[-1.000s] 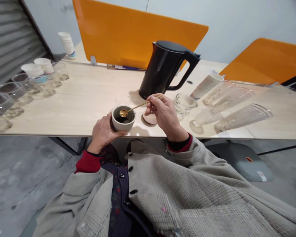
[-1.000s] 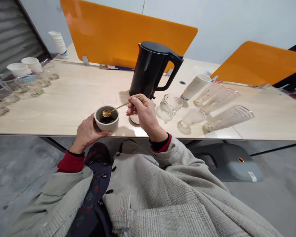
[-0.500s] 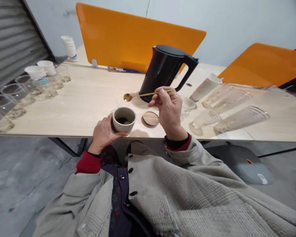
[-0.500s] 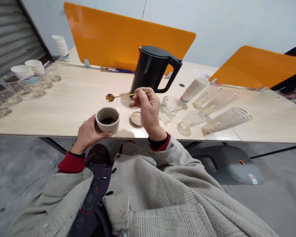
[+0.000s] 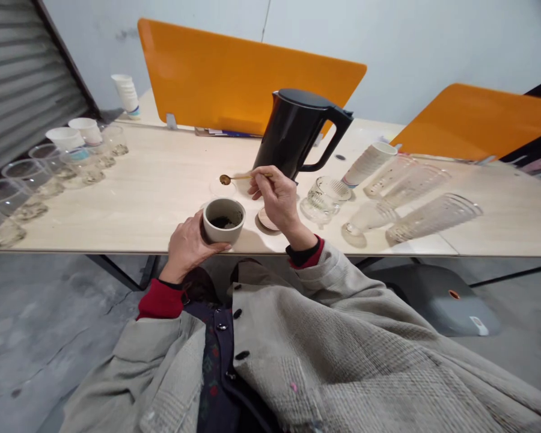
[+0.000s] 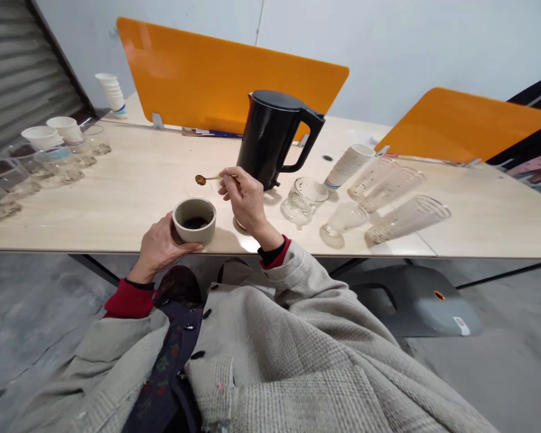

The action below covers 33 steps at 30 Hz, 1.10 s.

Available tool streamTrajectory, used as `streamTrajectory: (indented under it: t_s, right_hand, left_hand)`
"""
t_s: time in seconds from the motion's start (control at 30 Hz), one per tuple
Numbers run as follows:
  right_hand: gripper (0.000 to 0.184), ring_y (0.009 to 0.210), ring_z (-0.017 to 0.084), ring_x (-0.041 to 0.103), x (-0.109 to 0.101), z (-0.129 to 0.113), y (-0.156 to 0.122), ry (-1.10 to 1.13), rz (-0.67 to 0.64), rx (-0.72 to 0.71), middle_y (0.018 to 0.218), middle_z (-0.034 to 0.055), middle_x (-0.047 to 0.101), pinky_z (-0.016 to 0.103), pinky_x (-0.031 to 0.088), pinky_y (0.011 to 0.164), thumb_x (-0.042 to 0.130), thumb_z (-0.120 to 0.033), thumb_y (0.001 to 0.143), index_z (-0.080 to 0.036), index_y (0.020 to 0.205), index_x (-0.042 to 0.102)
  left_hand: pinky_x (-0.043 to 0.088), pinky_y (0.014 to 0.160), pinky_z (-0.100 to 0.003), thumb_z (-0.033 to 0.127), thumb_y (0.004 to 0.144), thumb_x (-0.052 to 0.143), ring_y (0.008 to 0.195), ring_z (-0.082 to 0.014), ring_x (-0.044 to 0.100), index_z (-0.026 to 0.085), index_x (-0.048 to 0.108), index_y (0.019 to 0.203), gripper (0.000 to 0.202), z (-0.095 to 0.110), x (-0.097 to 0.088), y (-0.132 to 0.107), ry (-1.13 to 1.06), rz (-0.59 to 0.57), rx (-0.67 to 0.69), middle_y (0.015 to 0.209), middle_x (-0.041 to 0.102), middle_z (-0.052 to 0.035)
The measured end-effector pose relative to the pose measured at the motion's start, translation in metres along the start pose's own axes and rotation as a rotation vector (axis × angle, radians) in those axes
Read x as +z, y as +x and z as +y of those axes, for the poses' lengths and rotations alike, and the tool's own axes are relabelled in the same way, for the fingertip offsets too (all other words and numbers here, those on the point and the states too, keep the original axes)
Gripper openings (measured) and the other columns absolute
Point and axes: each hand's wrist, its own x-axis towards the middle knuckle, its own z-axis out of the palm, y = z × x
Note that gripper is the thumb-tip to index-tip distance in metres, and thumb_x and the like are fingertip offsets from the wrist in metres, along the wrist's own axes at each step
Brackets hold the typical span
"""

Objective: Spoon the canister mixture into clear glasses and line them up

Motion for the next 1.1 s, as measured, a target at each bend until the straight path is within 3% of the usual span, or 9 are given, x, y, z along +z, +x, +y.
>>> streamTrajectory:
  t_s: [0.13,0.27,0.53,0.67,0.87,1.1]
  right_hand:
    - [0.044,0.078,0.013,0.068,0.001,0.001,-0.004,-0.055,0.022,-0.071,0.092,0.0012,0.067,0.027,0.058,0.071,0.053,-0.068,0.107,-0.027,0.107,0.068]
    - [0.037,0.074,0.013,0.067,0.005,0.003,-0.004,-0.157,-0.123,-0.135,0.091,0.0015,0.069,0.029,0.057,0.073,0.055,-0.058,0.108,-0.024,0.099,0.069]
    - [0.044,0.067,0.010,0.065,0.006,0.002,0.000,0.092,0.061,0.028,0.081,-0.0022,0.065,0.022,0.053,0.059,0.063,-0.068,0.102,-0.024,0.101,0.067]
    - [0.049,0.070,0.011,0.069,-0.002,0.011,0.002,0.168,0.129,0.123,0.083,-0.0019,0.067,0.022,0.057,0.061,0.065,-0.074,0.098,-0.026,0.104,0.064]
    - [0.050,0.073,0.012,0.071,0.001,0.014,0.000,0.102,-0.009,0.101,0.084,-0.0009,0.068,0.024,0.060,0.066,0.066,-0.075,0.097,-0.025,0.103,0.067]
    - [0.050,0.070,0.011,0.071,0.006,0.007,-0.001,0.127,0.039,0.104,0.081,-0.0019,0.069,0.022,0.060,0.064,0.071,-0.074,0.093,-0.024,0.100,0.070]
  left_hand:
    - [0.058,0.106,-0.047,0.073,0.071,0.090,0.129,-0.0401,0.073,0.021,0.054,0.152,0.103,-0.001,0.000,0.000,0.003,0.010,-0.003,0.142,0.074,-0.0169]
    - [0.058,0.106,-0.047,0.072,0.071,0.089,0.129,-0.0402,0.072,0.022,0.054,0.152,0.102,-0.001,0.000,0.001,-0.005,0.011,0.002,0.142,0.074,-0.0165]
    - [0.058,0.107,-0.047,0.066,0.072,0.091,0.130,-0.0396,0.072,0.021,0.054,0.152,0.099,0.001,-0.001,0.001,-0.006,0.005,-0.008,0.142,0.074,-0.0165]
    - [0.058,0.106,-0.045,0.066,0.073,0.090,0.129,-0.0387,0.073,0.023,0.056,0.150,0.095,0.002,-0.002,0.001,0.000,0.011,-0.001,0.140,0.076,-0.0151]
    - [0.058,0.106,-0.046,0.068,0.074,0.089,0.129,-0.0391,0.073,0.023,0.055,0.151,0.096,0.001,-0.002,0.001,0.003,0.013,0.004,0.141,0.075,-0.0155]
    - [0.059,0.105,-0.046,0.069,0.073,0.090,0.129,-0.0394,0.073,0.023,0.057,0.149,0.095,0.000,-0.001,0.002,0.004,0.016,-0.003,0.139,0.076,-0.0159]
